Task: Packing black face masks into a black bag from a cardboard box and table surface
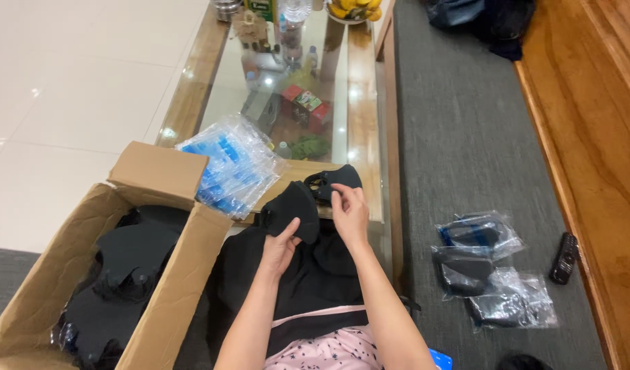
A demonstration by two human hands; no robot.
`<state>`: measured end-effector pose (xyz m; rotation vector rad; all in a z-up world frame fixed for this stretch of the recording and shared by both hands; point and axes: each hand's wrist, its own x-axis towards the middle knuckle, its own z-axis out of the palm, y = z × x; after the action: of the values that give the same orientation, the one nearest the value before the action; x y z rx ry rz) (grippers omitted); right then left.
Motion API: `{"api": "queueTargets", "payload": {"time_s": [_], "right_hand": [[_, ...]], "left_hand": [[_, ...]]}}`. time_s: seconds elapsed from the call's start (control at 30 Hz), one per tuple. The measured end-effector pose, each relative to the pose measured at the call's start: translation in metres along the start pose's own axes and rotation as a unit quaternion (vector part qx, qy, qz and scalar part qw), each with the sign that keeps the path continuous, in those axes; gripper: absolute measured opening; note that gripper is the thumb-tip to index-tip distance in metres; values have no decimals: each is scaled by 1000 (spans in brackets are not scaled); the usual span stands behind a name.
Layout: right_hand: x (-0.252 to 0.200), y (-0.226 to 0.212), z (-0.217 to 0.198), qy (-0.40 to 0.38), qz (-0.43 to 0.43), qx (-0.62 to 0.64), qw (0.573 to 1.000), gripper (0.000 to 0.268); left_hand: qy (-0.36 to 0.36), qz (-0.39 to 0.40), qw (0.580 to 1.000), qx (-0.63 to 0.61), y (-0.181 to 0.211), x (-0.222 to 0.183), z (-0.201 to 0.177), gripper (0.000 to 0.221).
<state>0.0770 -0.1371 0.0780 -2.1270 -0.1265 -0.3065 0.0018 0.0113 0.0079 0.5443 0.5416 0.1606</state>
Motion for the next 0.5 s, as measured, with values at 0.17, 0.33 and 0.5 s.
{"api": "queueTargets", "payload": {"time_s": [0.17, 0.33, 0.5], "right_hand": [[-4, -30, 17, -40, -72, 8, 997, 22], [-8, -48, 22, -49, -153, -57, 985, 27], [-11, -51, 19, -47, -170, -7, 984, 16]], "left_hand": [[7, -5, 999, 34, -11, 9, -9, 51], [-4, -21, 997, 80, -7, 7, -10, 56], [3, -24, 995, 97, -3, 0, -3, 57]]}}
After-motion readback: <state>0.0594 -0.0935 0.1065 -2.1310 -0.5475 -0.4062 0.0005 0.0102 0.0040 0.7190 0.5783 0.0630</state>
